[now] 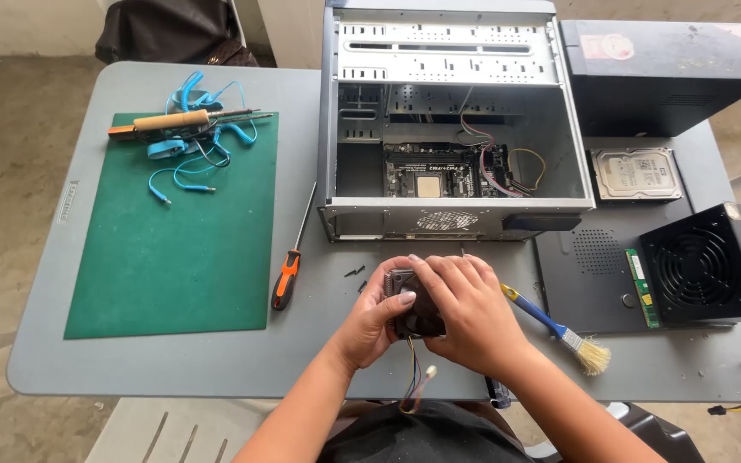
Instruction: Reassembling a CPU fan by screwing it onto a heatsink and then installing it onto the motherboard inside a computer case.
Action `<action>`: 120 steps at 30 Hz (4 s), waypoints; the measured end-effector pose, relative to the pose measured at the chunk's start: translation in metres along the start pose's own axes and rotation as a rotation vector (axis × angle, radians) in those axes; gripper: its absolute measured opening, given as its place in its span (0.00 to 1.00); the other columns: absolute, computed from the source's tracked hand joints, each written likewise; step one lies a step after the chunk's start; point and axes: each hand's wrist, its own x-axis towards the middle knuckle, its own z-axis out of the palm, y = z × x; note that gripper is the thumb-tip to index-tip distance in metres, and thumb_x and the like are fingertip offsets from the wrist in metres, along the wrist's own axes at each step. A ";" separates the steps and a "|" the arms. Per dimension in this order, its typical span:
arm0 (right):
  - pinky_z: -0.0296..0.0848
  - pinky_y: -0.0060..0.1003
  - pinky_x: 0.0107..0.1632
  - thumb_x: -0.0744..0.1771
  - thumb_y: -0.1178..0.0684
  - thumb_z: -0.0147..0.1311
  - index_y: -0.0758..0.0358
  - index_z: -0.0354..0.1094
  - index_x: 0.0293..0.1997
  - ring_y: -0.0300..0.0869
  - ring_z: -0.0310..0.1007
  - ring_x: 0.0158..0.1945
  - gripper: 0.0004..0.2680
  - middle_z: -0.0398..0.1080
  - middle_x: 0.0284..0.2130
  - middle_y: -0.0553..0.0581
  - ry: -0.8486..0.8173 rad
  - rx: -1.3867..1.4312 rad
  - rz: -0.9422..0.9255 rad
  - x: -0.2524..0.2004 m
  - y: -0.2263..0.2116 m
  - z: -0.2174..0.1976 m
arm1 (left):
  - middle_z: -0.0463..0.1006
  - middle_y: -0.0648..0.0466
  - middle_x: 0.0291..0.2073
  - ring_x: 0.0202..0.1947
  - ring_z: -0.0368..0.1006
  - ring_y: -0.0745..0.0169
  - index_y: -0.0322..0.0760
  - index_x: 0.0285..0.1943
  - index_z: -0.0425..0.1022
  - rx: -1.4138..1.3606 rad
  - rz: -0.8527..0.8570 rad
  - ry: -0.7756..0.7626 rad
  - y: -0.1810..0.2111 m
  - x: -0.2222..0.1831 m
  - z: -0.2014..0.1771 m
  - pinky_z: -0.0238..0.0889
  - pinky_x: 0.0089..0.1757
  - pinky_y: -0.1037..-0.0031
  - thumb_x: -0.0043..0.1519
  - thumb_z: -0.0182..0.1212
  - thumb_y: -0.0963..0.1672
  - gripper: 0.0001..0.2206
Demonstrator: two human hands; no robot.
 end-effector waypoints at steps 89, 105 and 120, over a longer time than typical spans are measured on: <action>0.70 0.47 0.33 0.66 0.49 0.53 0.43 0.71 0.45 0.48 0.69 0.42 0.05 0.65 0.40 0.47 -0.240 0.324 0.164 0.028 0.018 0.221 | 0.73 0.34 0.56 0.53 0.72 0.20 0.45 0.60 0.61 -0.271 0.194 0.783 0.019 -0.179 -0.042 0.66 0.48 0.38 0.54 0.53 0.37 0.23; 0.74 0.25 0.39 0.63 0.61 0.57 0.57 0.72 0.31 0.36 0.76 0.31 0.03 0.76 0.29 0.49 0.274 0.791 -0.113 -0.010 -0.078 -0.058 | 0.73 0.40 0.50 0.43 0.75 0.43 0.43 0.60 0.62 -0.123 0.285 0.475 0.002 -0.102 0.004 0.75 0.35 0.53 0.50 0.63 0.37 0.27; 0.73 0.38 0.34 0.68 0.61 0.50 0.70 0.68 0.37 0.48 0.71 0.30 0.03 0.70 0.35 0.62 0.347 0.623 -0.267 -0.077 -0.006 -0.087 | 0.73 0.42 0.44 0.40 0.71 0.52 0.43 0.61 0.62 0.038 0.108 0.355 -0.042 -0.041 0.114 0.67 0.38 0.68 0.50 0.65 0.40 0.28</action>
